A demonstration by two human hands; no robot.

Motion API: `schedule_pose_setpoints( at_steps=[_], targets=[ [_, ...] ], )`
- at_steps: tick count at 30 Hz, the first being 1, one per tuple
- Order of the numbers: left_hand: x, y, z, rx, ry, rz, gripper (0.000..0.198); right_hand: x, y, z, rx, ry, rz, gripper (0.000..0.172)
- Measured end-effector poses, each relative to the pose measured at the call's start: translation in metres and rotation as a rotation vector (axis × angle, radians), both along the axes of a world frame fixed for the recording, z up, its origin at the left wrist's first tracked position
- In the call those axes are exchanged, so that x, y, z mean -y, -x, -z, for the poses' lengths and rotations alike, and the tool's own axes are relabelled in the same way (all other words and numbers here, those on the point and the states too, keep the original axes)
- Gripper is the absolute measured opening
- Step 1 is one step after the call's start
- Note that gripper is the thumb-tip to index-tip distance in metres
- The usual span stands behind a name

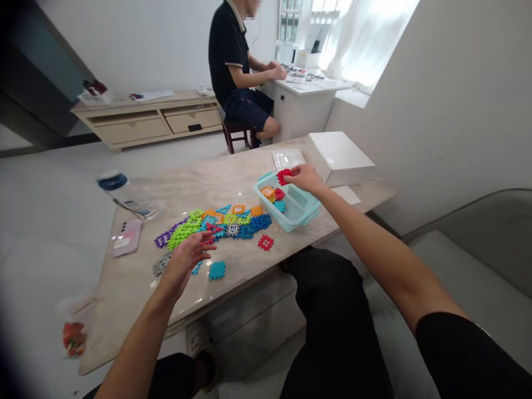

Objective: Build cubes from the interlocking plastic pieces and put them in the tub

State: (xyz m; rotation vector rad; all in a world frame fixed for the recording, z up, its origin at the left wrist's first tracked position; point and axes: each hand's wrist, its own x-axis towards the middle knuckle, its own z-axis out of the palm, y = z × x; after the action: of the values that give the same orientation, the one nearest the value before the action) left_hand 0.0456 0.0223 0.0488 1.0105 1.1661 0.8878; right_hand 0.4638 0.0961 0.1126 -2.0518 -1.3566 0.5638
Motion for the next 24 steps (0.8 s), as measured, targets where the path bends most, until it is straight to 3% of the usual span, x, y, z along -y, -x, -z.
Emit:
schedule_pose_setpoints(
  at_steps=[4,6,10,14,18,21,24],
  targets=[
    [-0.004,0.002,0.003,-0.034,0.012,0.008,0.066,-0.025,-0.008,0.019,0.110,0.221,-0.049,0.036],
    [-0.005,0.004,0.005,-0.053,0.016,0.011,0.065,-0.034,-0.001,0.030,0.109,0.302,-0.048,0.029],
    [-0.004,0.007,0.006,-0.090,0.015,0.031,0.062,-0.044,0.008,0.046,-0.114,0.314,0.027,0.010],
    [0.000,0.008,0.003,-0.137,0.016,0.044,0.059,-0.049,0.002,0.055,-0.207,0.286,0.058,0.007],
    [0.003,0.008,0.002,-0.172,0.024,0.060,0.059,-0.048,-0.003,0.056,0.073,0.331,-0.027,0.011],
    [0.002,0.009,0.006,-0.196,0.013,0.084,0.060,-0.044,-0.001,0.058,0.377,0.273,-0.093,0.021],
    [0.000,0.010,0.014,-0.250,-0.031,0.115,0.059,-0.041,0.003,0.064,0.520,0.200,-0.178,0.031]
  ],
)
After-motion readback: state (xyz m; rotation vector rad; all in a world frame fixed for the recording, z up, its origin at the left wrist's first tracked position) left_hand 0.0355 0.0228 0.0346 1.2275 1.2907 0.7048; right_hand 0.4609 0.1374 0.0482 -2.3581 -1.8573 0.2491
